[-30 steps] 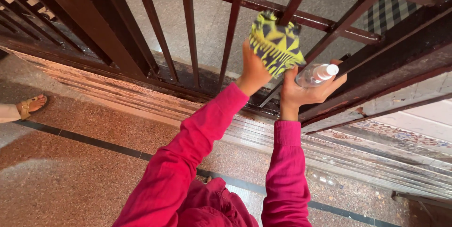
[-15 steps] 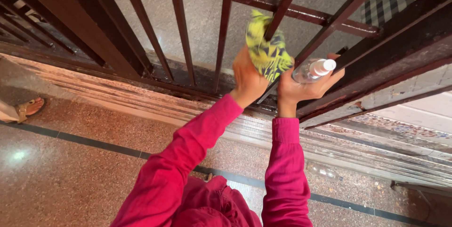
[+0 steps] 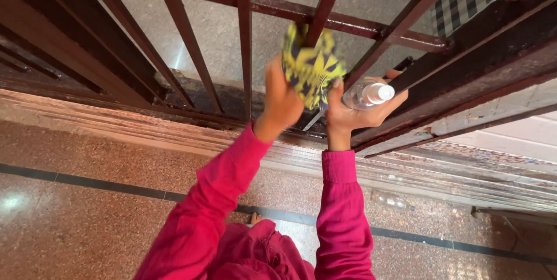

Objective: The person cleans a brown metal gate by spraying a liquid from a clear bottle and wiping the bars with a yellow and black patterned cloth. The person systematically moves along the gate, spraying and wiping each section.

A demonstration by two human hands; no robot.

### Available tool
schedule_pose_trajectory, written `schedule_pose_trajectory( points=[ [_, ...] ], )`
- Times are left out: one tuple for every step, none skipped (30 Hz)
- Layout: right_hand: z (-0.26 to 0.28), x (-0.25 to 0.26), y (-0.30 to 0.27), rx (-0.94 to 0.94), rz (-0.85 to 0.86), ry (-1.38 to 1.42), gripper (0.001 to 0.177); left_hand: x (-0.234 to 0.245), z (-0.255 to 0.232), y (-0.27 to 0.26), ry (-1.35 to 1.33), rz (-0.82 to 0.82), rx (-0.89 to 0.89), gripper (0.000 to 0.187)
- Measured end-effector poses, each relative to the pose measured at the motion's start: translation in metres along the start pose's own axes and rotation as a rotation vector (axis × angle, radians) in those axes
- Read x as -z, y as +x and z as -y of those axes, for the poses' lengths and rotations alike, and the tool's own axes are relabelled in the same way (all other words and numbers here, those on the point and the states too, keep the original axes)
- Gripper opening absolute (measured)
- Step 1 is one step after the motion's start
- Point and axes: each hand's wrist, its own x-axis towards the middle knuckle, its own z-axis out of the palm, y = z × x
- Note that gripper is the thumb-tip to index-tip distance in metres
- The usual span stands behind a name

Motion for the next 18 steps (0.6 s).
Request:
schedule_pose_trajectory(
  points=[
    [-0.002,0.0,0.0,0.056,-0.011,-0.011,0.065,0.001,0.007,0.011,-0.021,0.018,-0.124,0.04],
    [-0.004,0.0,-0.002,0.11,-0.023,-0.021,0.062,0.002,0.012,0.016,-0.041,0.04,-0.25,0.047],
    [-0.006,0.0,-0.006,0.041,-0.006,0.043,0.074,0.004,0.013,0.014,-0.16,0.068,-0.184,0.049],
    [-0.009,0.0,-0.009,-0.026,0.01,0.108,0.087,0.005,0.014,0.013,-0.278,0.094,-0.119,0.052],
    [-0.013,-0.001,-0.013,-0.094,0.026,0.172,0.101,0.007,0.014,0.012,-0.396,0.12,-0.053,0.055],
    [-0.018,-0.002,-0.015,-0.052,0.012,0.107,0.104,0.008,0.015,0.012,-0.513,0.145,0.012,0.058],
    [-0.022,-0.003,-0.015,-0.011,-0.002,0.042,0.107,0.009,0.016,0.012,-0.63,0.171,0.077,0.061],
    [-0.024,-0.004,-0.017,0.029,-0.013,-0.024,0.111,0.01,0.017,0.01,-0.747,0.196,0.146,0.064],
    [-0.024,-0.004,-0.019,-0.014,-0.012,0.029,0.108,0.003,0.015,0.004,-0.49,0.101,0.08,0.058],
    [-0.022,-0.005,-0.019,-0.055,-0.009,0.087,0.105,-0.012,0.009,-0.008,-0.23,0.004,0.015,0.051],
    [-0.02,-0.005,-0.02,-0.098,-0.004,0.146,0.102,-0.02,0.004,-0.02,0.032,-0.092,-0.048,0.045],
    [-0.018,-0.005,-0.019,-0.09,0.008,0.118,0.101,-0.024,0.003,-0.028,0.105,-0.121,-0.08,0.039],
    [-0.017,-0.003,-0.018,-0.083,0.021,0.091,0.099,-0.027,0.004,-0.037,0.177,-0.15,-0.113,0.035],
    [-0.017,-0.001,-0.018,-0.077,0.035,0.061,0.098,-0.029,0.006,-0.048,0.249,-0.176,-0.143,0.031],
    [-0.018,0.0,-0.018,-0.059,0.037,0.076,0.101,-0.028,0.012,-0.059,0.327,-0.169,-0.123,0.031],
    [-0.02,0.0,-0.018,-0.04,0.037,0.09,0.104,-0.026,0.021,-0.069,0.403,-0.16,-0.105,0.032],
    [-0.021,0.0,-0.018,-0.021,0.037,0.104,0.107,-0.024,0.03,-0.08,0.479,-0.15,-0.086,0.032],
    [-0.022,-0.001,-0.018,-0.02,0.034,0.094,0.108,-0.022,0.04,-0.092,0.443,-0.104,-0.008,0.03]
  ],
)
